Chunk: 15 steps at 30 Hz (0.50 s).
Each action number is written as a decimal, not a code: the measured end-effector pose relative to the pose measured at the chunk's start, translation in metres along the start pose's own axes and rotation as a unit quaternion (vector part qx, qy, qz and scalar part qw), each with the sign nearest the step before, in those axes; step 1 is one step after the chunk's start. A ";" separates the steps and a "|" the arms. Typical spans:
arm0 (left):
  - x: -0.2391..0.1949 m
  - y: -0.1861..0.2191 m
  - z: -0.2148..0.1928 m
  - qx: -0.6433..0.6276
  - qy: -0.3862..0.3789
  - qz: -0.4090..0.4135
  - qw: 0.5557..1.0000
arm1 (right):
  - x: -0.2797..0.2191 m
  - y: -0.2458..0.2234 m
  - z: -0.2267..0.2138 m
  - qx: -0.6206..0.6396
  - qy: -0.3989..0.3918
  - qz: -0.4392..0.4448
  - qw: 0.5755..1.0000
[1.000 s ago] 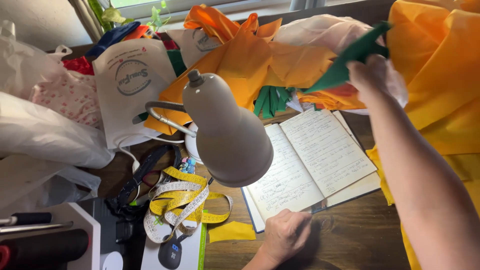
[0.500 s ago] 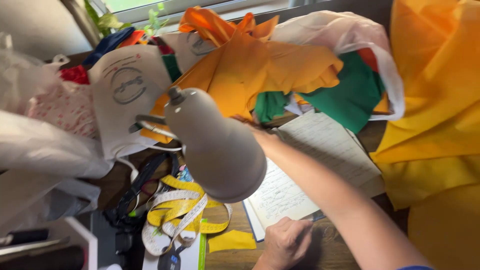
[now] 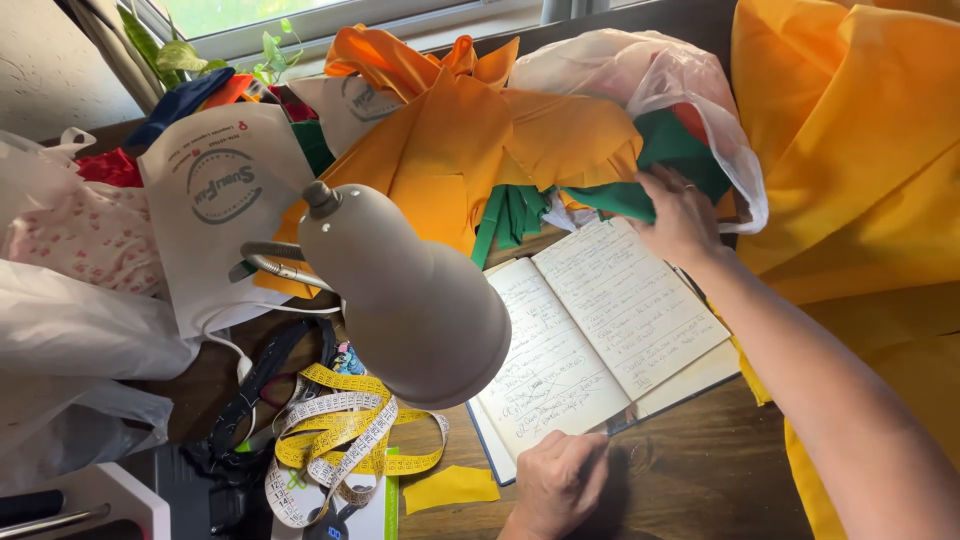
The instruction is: Cutting excess fabric from a yellow bag and organizing fabric scraps on a workspace
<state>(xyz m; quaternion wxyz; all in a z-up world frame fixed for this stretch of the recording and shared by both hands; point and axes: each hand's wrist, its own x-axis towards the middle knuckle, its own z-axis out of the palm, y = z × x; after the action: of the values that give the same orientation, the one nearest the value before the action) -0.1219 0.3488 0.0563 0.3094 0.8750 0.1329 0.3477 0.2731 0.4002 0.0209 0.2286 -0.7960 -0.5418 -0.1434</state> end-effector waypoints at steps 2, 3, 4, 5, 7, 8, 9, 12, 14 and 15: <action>0.001 0.000 0.000 -0.002 0.002 0.001 1.000 | 0.002 0.010 -0.006 0.052 -0.012 0.000 0.999; 0.000 0.000 -0.001 -0.005 0.000 -0.002 1.000 | 0.001 0.014 -0.008 0.106 -0.028 0.002 0.994; -0.001 0.000 -0.002 -0.005 0.000 -0.003 1.000 | 0.010 0.004 -0.028 0.107 -0.028 0.001 0.994; -0.001 -0.001 -0.001 -0.007 -0.001 -0.003 1.000 | 0.019 -0.005 -0.049 0.083 -0.135 0.064 0.985; -0.002 -0.001 -0.001 -0.010 0.000 -0.003 1.000 | 0.036 -0.008 -0.078 0.057 -0.239 0.126 0.961; -0.002 -0.002 0.000 -0.008 0.000 -0.005 1.000 | 0.043 -0.002 -0.085 -0.022 -0.237 0.097 0.966; -0.003 -0.002 -0.001 -0.006 0.001 -0.008 1.000 | 0.050 0.003 -0.093 -0.101 -0.233 0.068 0.965; -0.004 -0.004 0.002 -0.003 0.006 -0.001 1.000 | 0.082 -0.038 -0.160 -0.067 -0.341 0.136 0.928; -0.006 -0.004 0.003 -0.003 0.004 -0.005 1.000 | 0.096 -0.031 -0.176 -0.045 -0.322 0.123 0.938; -0.006 -0.004 0.003 0.000 0.003 -0.010 1.000 | 0.103 -0.028 -0.185 -0.021 -0.305 0.107 0.946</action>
<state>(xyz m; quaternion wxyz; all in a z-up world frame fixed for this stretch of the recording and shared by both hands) -0.1246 0.3474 0.0491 0.3126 0.8725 0.1426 0.3473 0.2889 0.3949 0.2335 0.0495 -0.8594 -0.4945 0.1200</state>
